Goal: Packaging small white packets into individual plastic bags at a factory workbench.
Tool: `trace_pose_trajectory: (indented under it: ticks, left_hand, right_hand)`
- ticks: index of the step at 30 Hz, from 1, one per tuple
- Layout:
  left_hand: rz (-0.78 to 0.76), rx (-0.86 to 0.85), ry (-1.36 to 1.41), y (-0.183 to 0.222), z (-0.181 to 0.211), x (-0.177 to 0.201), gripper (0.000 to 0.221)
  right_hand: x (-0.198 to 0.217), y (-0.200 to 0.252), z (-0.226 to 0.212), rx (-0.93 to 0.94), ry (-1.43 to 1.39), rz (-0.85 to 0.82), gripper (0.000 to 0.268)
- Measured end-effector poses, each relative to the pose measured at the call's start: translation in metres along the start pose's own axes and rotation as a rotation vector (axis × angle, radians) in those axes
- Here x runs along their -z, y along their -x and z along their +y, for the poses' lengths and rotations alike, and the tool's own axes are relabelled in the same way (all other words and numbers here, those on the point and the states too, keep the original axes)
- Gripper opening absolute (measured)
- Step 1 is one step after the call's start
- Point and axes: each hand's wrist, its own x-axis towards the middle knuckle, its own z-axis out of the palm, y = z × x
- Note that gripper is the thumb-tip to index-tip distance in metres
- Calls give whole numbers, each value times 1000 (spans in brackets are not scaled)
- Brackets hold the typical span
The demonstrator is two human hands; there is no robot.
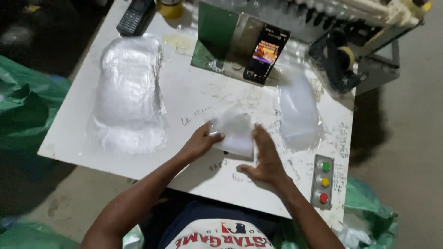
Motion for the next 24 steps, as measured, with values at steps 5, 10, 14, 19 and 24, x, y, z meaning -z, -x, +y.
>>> trace_pose_trajectory:
  ticks: [5, 10, 14, 19, 24]
  left_hand:
    - [-59, 278, 82, -44, -17, 1, 51]
    - [9, 233, 48, -17, 7, 16, 84]
    - [563, -66, 320, 36, 35, 1, 97]
    - [319, 231, 936, 16, -9, -51, 73]
    - [325, 135, 1197, -9, -22, -70, 34]
  right_hand:
    - [-26, -35, 8, 389, 58, -190, 97]
    - [-34, -45, 2, 185, -201, -272, 72]
    - [-43, -24, 30, -395, -537, -179, 49]
    - [-24, -35, -49, -833, -1003, -137, 31]
    - [-12, -23, -83, -686, -873, 180, 47]
